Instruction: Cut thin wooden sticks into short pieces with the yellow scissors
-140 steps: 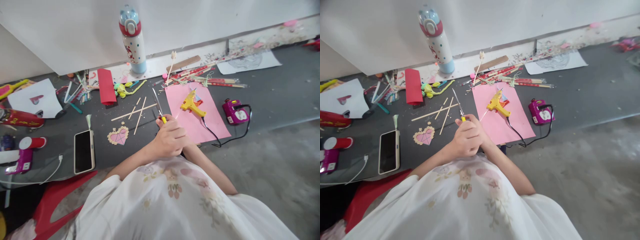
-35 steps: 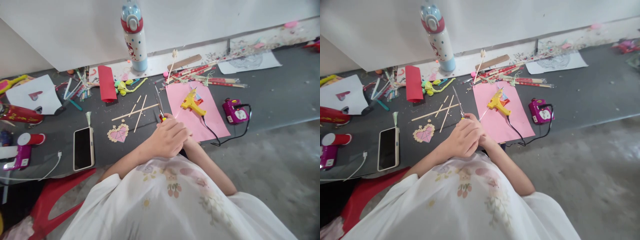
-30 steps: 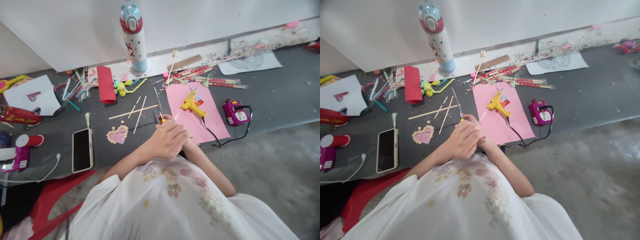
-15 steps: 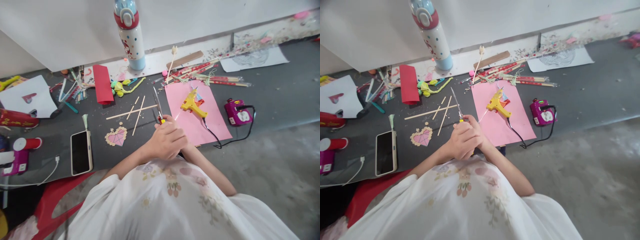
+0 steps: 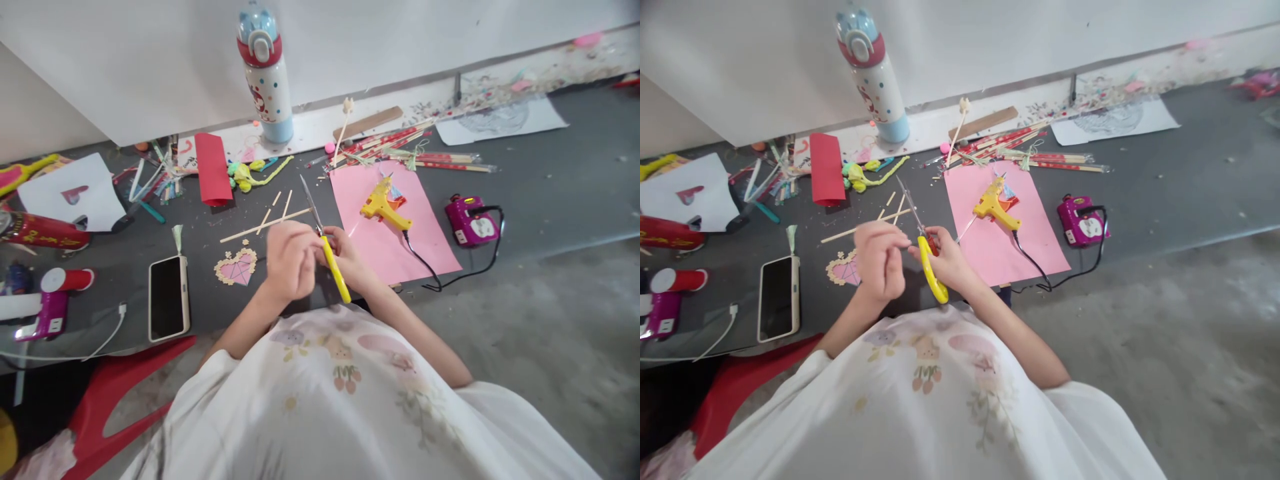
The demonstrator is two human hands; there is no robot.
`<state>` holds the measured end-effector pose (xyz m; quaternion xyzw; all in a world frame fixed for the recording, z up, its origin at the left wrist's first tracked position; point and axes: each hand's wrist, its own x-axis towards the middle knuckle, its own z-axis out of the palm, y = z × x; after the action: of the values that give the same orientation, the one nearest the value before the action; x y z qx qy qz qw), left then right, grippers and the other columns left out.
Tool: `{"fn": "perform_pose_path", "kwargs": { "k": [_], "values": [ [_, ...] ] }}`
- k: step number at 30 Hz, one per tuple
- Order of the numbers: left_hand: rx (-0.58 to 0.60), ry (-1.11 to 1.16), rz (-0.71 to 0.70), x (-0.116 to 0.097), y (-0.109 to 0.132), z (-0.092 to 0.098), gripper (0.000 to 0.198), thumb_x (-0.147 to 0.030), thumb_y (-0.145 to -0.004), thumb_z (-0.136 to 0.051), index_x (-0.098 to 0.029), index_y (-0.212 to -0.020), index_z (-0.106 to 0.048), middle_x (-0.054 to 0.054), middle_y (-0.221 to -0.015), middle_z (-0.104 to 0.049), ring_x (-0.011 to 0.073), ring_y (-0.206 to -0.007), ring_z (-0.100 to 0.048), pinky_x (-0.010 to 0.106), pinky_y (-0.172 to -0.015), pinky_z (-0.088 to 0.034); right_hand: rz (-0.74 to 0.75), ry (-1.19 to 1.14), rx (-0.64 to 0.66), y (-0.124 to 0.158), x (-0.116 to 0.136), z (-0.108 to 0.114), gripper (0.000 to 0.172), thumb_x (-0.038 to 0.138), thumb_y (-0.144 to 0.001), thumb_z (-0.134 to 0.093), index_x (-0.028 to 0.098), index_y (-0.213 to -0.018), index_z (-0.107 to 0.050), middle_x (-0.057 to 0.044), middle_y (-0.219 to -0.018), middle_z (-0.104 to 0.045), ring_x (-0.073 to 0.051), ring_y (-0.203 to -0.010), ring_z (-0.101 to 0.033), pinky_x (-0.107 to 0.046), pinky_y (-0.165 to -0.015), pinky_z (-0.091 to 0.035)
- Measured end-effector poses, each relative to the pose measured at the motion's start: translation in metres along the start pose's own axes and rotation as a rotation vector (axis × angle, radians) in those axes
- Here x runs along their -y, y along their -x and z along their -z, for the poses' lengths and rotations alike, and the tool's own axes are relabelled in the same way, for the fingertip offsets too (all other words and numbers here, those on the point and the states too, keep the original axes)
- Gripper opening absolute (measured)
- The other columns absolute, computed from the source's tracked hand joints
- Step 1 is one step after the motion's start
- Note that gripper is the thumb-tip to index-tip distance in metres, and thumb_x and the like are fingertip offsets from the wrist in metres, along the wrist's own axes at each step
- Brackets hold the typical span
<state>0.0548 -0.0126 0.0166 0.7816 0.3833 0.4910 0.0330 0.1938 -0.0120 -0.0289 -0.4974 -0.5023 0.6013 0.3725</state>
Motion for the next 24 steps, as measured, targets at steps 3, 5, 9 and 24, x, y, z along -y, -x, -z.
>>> {"fn": "perform_pose_path", "kwargs": {
  "k": [3, 5, 9, 24],
  "values": [
    [0.004, -0.274, 0.100, 0.019, 0.006, 0.010, 0.017, -0.019, -0.091, -0.041, -0.019, -0.100, -0.055, 0.009, -0.097, -0.061, 0.0196, -0.096, -0.055, 0.037, -0.088, -0.042, -0.041, -0.023, -0.032, 0.006, 0.005, 0.000, 0.051, 0.037, -0.068, -0.073, 0.022, -0.109, -0.047, 0.006, -0.076, -0.052, -0.010, -0.067, -0.052, -0.025, -0.063, -0.044],
    [0.111, -0.354, 0.103, 0.030, 0.011, 0.012, 0.022, -0.023, -0.093, -0.041, -0.017, -0.107, -0.056, 0.011, -0.102, -0.063, 0.0204, -0.099, -0.056, 0.035, -0.088, -0.042, -0.011, 0.003, -0.024, 0.010, 0.006, 0.001, 0.051, 0.034, -0.067, -0.075, 0.022, -0.109, -0.049, 0.006, -0.075, -0.051, -0.010, -0.067, -0.051, -0.024, -0.063, -0.044],
    [0.308, -0.410, 0.081, 0.040, 0.018, 0.012, 0.027, -0.029, -0.095, -0.041, -0.017, -0.113, -0.058, 0.009, -0.093, -0.067, 0.0171, -0.085, -0.062, 0.027, -0.071, -0.042, 0.056, 0.090, 0.000, 0.016, 0.010, 0.005, 0.050, 0.032, -0.068, -0.074, 0.023, -0.110, -0.049, 0.006, -0.075, -0.051, -0.010, -0.066, -0.050, -0.024, -0.063, -0.043],
    [0.281, -0.269, 0.151, 0.039, 0.024, 0.016, 0.023, -0.021, -0.092, -0.041, -0.020, -0.096, -0.063, 0.004, -0.089, -0.069, 0.0139, -0.084, -0.064, 0.023, -0.072, -0.047, 0.163, 0.304, 0.001, 0.023, 0.017, 0.009, 0.063, 0.036, -0.067, -0.077, 0.024, -0.119, -0.042, 0.000, -0.091, -0.051, -0.014, -0.079, -0.052, -0.028, -0.071, -0.046]
  ]
}}
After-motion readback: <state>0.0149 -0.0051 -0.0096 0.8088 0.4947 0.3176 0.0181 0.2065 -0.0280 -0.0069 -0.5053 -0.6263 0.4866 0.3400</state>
